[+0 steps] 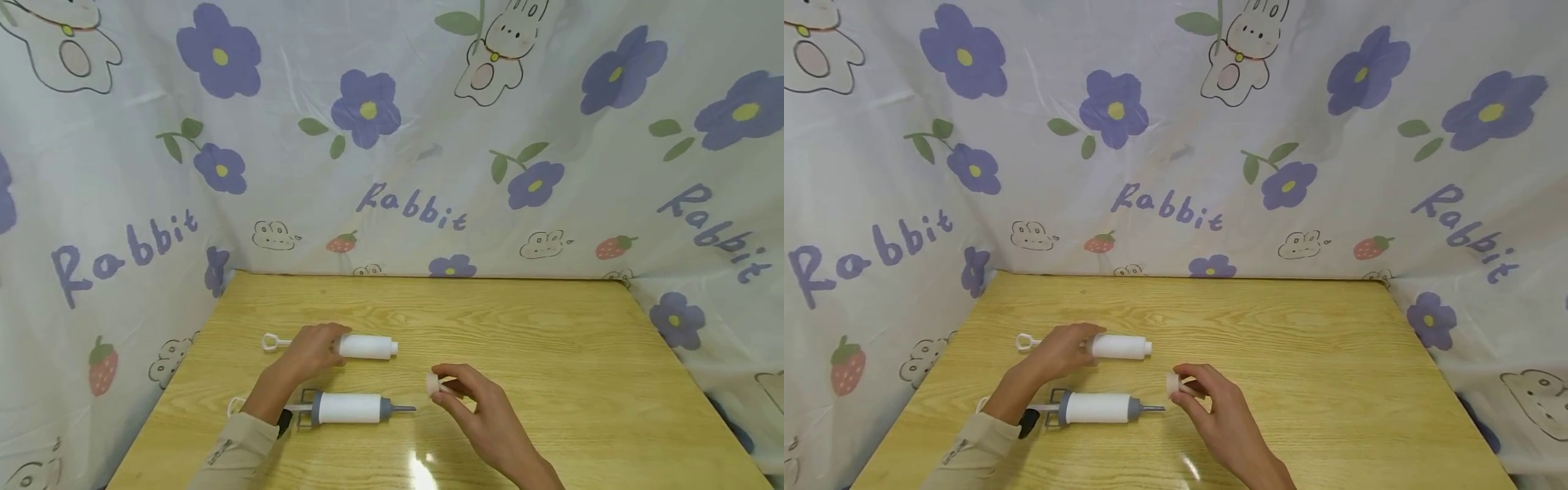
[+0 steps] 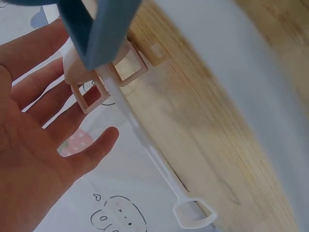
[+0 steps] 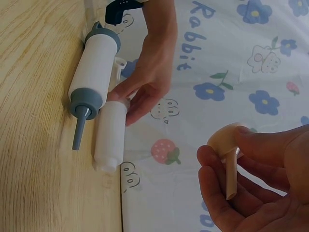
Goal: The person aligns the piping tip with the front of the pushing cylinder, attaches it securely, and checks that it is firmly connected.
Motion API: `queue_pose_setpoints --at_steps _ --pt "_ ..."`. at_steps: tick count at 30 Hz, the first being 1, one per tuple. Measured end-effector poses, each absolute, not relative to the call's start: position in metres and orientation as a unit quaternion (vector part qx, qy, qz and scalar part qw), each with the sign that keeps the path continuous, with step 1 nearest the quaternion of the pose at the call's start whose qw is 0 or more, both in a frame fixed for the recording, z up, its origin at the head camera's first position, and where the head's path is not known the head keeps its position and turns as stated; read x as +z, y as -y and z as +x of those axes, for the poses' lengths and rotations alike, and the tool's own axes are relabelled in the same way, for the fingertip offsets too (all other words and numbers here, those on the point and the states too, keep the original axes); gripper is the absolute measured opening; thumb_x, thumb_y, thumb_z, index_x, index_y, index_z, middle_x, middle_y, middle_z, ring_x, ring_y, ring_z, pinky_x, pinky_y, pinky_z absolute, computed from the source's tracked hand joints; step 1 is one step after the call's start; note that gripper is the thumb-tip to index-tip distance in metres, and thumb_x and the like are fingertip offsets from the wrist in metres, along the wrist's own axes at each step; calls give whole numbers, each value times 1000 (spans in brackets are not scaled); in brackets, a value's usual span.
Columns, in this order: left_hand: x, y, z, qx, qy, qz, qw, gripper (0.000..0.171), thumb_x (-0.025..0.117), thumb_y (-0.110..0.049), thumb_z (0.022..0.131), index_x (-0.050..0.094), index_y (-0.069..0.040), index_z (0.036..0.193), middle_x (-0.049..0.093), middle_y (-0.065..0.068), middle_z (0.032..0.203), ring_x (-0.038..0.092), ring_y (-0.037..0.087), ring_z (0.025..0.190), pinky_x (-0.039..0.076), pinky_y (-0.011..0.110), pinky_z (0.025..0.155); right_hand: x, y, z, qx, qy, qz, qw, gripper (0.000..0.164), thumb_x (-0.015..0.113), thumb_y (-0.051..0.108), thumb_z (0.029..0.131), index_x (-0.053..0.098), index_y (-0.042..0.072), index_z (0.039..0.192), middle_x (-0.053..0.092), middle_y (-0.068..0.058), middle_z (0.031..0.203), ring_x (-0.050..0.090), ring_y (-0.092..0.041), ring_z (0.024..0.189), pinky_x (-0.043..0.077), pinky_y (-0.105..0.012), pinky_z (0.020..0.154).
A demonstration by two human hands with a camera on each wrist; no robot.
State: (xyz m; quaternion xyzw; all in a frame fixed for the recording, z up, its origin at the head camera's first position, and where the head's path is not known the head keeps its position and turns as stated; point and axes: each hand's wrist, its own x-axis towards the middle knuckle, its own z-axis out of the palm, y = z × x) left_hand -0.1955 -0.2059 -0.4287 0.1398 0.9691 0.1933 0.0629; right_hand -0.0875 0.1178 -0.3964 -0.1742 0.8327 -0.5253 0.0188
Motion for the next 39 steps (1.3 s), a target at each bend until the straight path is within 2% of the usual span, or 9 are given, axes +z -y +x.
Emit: queue_pose_setpoints --at_steps 6,12,16,26,39 --pt "-431 206 -196 182 -971 143 65 56 83 -9 86 65 -4 138 67 16 137 66 38 121 49 60 105 -398 -118 -88 -530 -830 -175 21 34 68 33 99 66 24 131 71 5 124 73 -9 106 60 -22 83" --pt "-432 208 -196 161 -973 158 53 48 71 1 87 66 -1 135 67 18 136 64 42 124 50 63 102 -397 -117 -89 -529 -830 -174 27 35 68 35 99 65 24 132 71 5 124 73 -10 107 60 -22 84" --pt "-433 210 -196 155 -973 161 49 47 70 2 88 66 0 134 67 19 135 63 43 124 49 65 102 -397 -117 -88 -526 -832 -175 26 35 67 35 100 65 23 132 71 4 124 73 -10 107 60 -22 83" --pt "-429 209 -192 150 -972 179 5 42 66 4 88 67 1 129 68 20 130 66 41 117 52 62 99 -394 -117 -87 -525 -836 -156 35 35 67 36 99 65 26 132 71 5 124 73 -8 106 59 -22 82" --pt "-414 202 -178 166 -968 184 -44 41 79 1 85 69 -2 125 70 17 128 68 37 114 54 58 98 -393 -118 -87 -525 -837 -151 36 35 68 35 99 65 26 133 72 5 124 72 -6 104 59 -22 83"
